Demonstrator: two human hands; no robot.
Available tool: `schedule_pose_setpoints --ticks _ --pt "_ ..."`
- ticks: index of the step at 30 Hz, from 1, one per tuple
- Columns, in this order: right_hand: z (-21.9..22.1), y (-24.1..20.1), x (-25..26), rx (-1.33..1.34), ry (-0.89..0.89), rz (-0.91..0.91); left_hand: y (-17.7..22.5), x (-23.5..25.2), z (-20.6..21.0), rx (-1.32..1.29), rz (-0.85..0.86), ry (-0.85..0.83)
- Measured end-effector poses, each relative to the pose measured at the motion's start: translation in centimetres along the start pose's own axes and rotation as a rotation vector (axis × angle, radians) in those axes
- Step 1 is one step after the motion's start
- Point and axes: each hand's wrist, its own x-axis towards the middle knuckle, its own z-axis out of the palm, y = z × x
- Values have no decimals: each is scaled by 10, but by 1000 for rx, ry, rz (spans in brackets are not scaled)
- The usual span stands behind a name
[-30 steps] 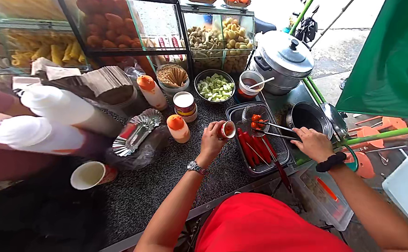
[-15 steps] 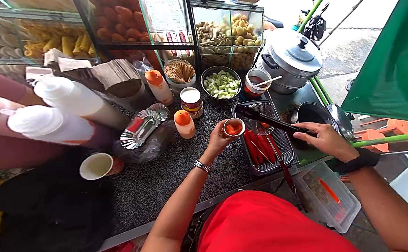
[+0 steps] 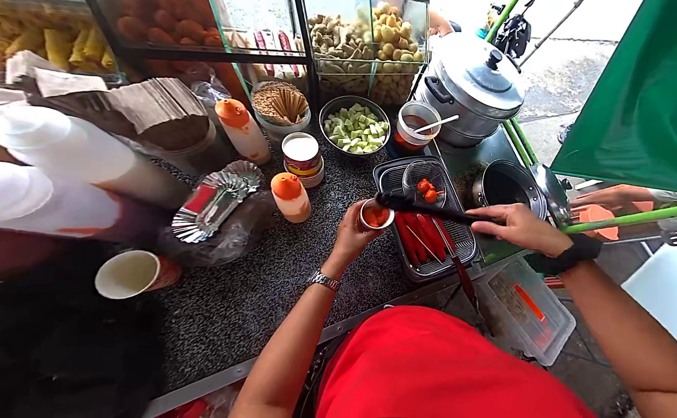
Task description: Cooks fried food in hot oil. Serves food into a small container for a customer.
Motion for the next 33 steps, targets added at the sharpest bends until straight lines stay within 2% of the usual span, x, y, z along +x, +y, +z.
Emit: schedule_pose_setpoints --ticks 3,5,7,10,12,19,23,27,31,33 --pt "-17 18 -11 -230 181 189 -9 -3 -3 33 7 75" --pt "-13 30 -10 -378 162 366 -10 -3 -2 58 1 110" --pt "2 34 -5 -460 109 429 -8 1 0 108 -9 133" --pt "20 35 -1 -559 69 409 -7 5 4 234 14 151" --pt "16 29 -7 -574 65 378 -6 7 4 280 39 170" --pt "2 -15 -29 -383 209 19 -3 5 14 378 60 223" --pt "8 -27 -22 -349 165 -43 -7 8 20 334 156 220" --pt "-10 -8 -23 -376 242 48 -12 8 17 267 228 208" --pt "-4 24 1 -460 149 323 -15 6 12 223 230 181" --pt "10 37 14 -468 99 377 -15 7 11 203 220 166"
